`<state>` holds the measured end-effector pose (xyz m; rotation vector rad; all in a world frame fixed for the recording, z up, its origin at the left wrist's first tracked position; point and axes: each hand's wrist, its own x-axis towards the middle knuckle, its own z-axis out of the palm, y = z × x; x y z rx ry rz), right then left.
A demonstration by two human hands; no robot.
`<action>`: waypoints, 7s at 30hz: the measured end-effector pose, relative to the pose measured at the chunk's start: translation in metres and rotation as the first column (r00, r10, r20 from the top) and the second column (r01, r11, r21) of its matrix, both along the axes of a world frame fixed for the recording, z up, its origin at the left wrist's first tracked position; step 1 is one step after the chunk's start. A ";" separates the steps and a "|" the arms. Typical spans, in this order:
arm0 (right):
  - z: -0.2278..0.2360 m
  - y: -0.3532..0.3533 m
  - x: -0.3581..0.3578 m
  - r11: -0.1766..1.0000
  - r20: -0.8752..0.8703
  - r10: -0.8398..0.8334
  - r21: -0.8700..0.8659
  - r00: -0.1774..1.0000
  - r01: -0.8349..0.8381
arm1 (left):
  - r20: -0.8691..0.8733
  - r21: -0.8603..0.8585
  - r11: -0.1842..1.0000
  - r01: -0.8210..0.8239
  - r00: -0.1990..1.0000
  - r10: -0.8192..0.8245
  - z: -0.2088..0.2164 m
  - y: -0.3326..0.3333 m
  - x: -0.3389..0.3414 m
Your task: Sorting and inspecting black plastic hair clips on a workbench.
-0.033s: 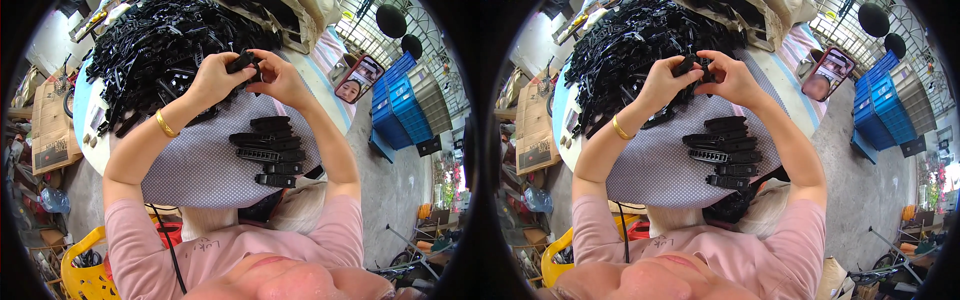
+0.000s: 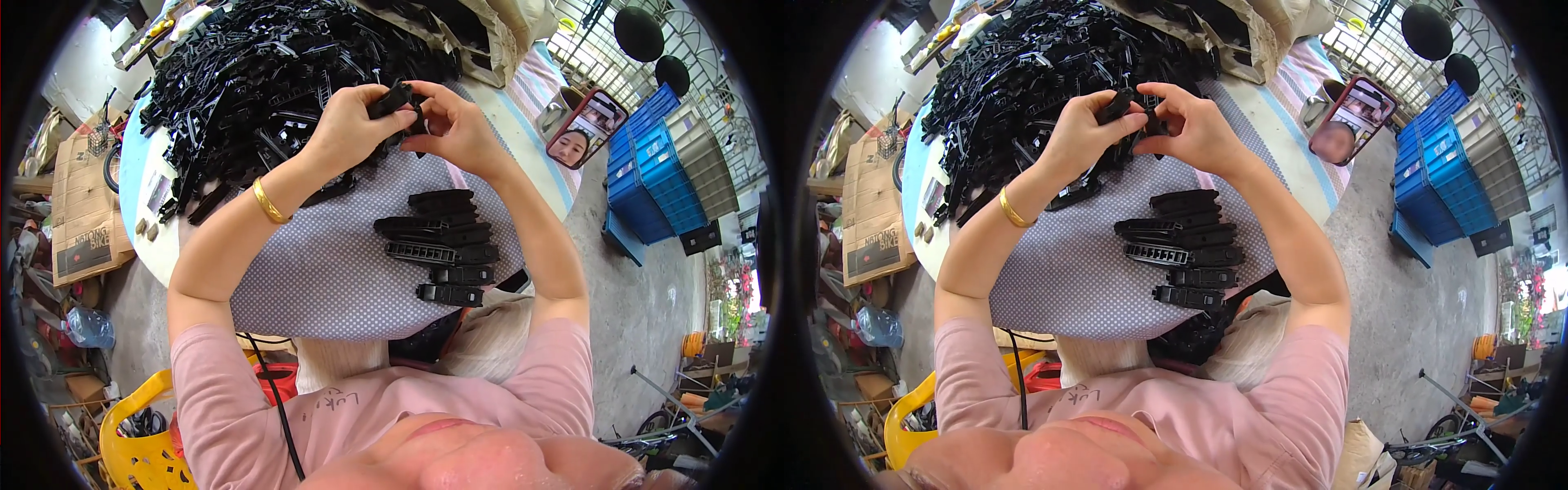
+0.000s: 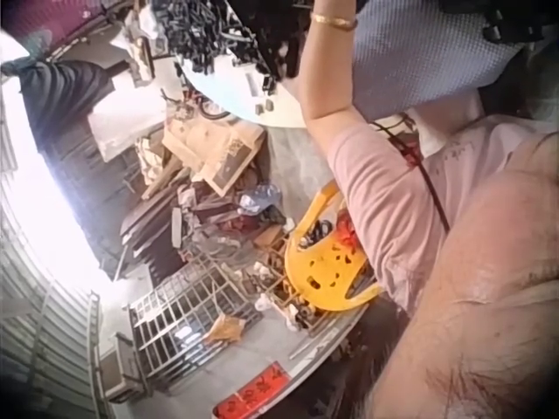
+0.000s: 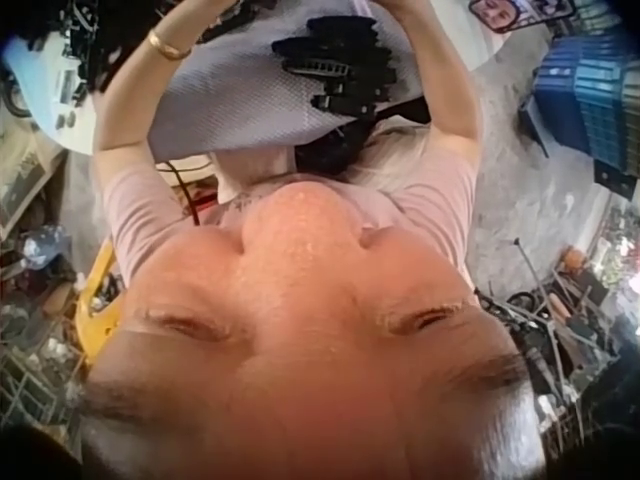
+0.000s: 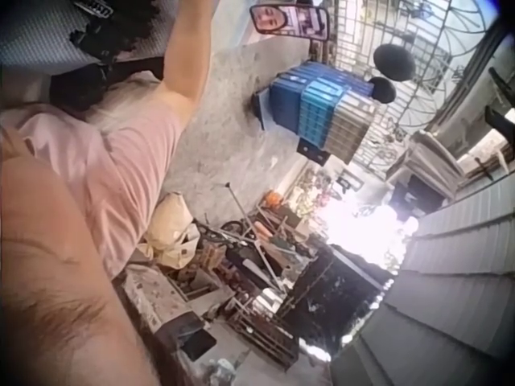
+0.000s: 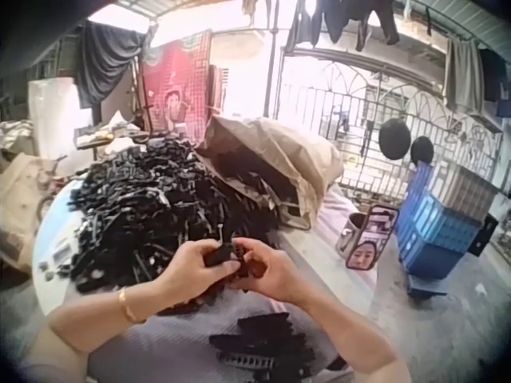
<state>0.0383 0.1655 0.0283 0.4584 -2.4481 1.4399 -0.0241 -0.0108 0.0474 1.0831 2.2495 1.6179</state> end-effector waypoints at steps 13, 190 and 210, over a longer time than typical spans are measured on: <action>0.001 0.002 0.000 0.995 -0.028 -0.018 0.097 0.999 0.021 | 0.306 0.194 0.962 0.190 0.920 -0.244 0.021 -0.015 -0.020; -0.004 -0.004 0.009 0.983 -0.301 -0.173 0.009 0.938 0.185 | -0.102 0.181 0.982 0.058 0.994 -0.039 -0.001 -0.005 -0.012; 0.005 0.014 -0.001 0.874 -0.063 0.046 -0.480 0.997 -0.070 | -0.023 0.272 0.938 0.217 0.975 -0.219 0.017 -0.010 0.005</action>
